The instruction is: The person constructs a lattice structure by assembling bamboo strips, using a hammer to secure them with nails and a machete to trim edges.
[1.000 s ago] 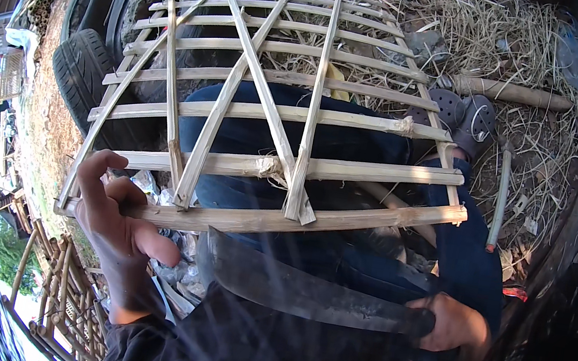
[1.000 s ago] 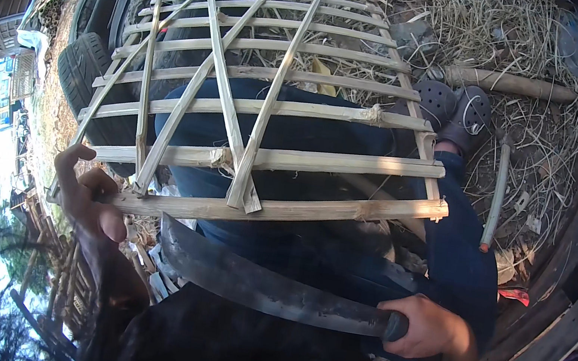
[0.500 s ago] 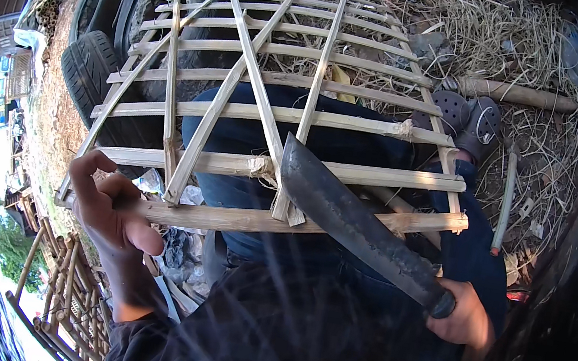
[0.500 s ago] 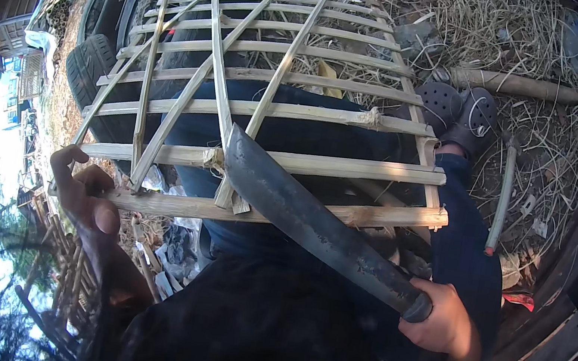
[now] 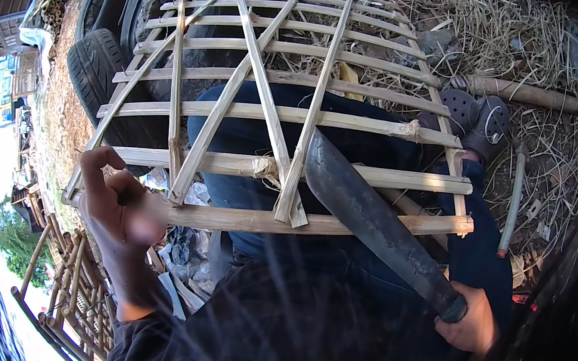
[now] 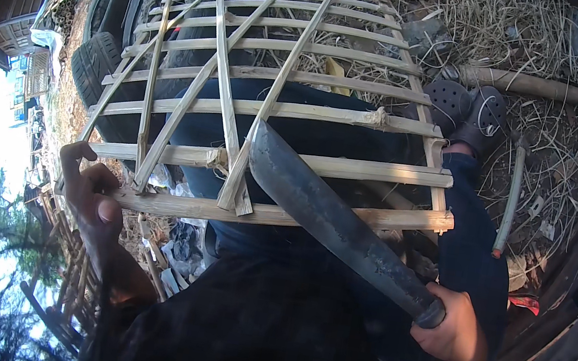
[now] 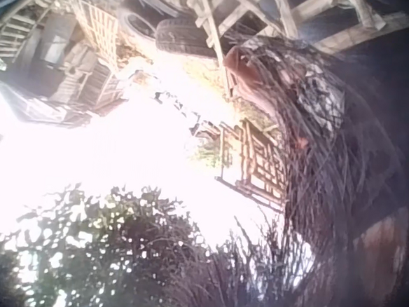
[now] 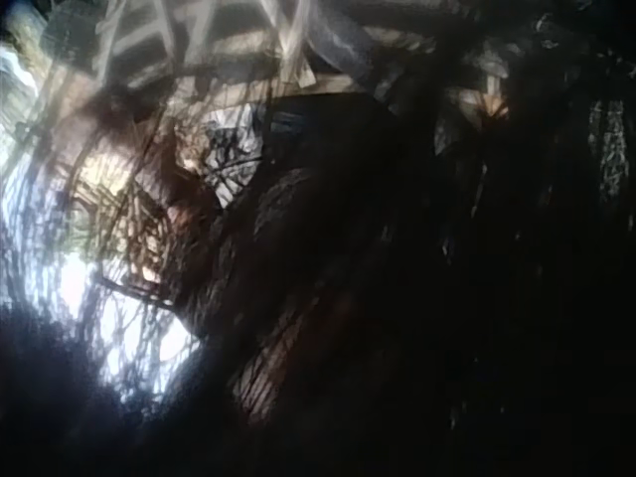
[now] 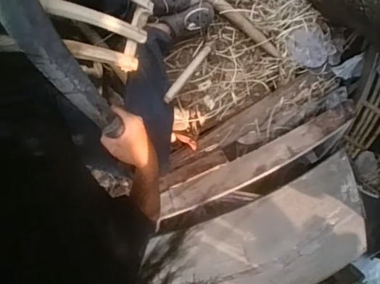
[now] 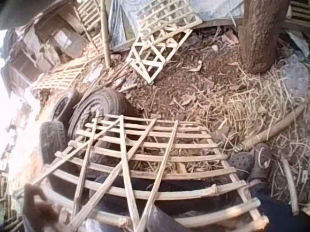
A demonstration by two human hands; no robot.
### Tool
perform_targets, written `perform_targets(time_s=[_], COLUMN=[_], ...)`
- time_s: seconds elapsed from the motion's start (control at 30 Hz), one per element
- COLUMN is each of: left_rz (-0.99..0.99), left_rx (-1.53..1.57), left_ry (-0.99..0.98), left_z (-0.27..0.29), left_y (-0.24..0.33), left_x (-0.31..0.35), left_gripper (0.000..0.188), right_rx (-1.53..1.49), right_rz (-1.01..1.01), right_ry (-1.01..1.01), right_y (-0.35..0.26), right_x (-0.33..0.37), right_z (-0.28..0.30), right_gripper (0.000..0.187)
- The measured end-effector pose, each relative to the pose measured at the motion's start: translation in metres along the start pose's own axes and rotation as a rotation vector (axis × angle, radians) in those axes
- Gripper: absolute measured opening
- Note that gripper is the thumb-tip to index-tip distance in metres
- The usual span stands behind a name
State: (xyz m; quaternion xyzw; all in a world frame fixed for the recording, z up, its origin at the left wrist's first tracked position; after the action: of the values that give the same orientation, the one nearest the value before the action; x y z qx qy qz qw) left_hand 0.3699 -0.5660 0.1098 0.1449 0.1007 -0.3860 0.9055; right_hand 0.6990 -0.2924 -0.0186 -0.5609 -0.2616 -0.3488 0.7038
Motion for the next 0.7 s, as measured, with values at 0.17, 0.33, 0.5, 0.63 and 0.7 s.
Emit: perform_targets(time_s=[0.17,0.33,0.5,0.63,0.7], left_rz=[0.069,0.131,-0.43,-0.817,-0.768], left_rx=[0.062,0.136,-0.186,0.397,0.552], left_ry=[-0.229,-0.444,-0.394,-0.771,-0.924], left_z=[0.005,0.002,0.011,-0.044,-0.075], left_y=[-0.005,0.003,0.032,0.054,0.057], left_x=[0.001,-0.005,-0.044,-0.106,-0.117], left_gripper=[0.103,0.097,0.07,0.05,0.051], right_rx=[0.011,0.01,0.028,0.023,0.009], right_rz=[-0.026,-0.104,-0.054,-0.014,0.022], right_ry=[-0.083,-0.127,-0.166,-0.132,-0.183], right_y=[-0.005,0.002,0.006,0.013,0.01], right_x=[0.005,0.014,-0.002,0.004,-0.002], right_z=[0.005,0.008,0.003,0.004,0.003], right_gripper=[0.023,0.024,0.027,0.029,0.029])
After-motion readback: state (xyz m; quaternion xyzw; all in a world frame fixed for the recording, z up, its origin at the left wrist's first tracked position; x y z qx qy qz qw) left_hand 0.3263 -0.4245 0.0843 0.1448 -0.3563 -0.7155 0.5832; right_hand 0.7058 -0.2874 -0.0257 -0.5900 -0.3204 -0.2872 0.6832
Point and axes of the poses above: each hand's wrist, its own x-axis away from the middle knuckle, its own z-axis out of the back of the hand, y = z × x, the point moved 1 cm from there along -x, towards the middle knuckle, and after that the axes turned 13 degrees about -z, right-handed, at the moved point
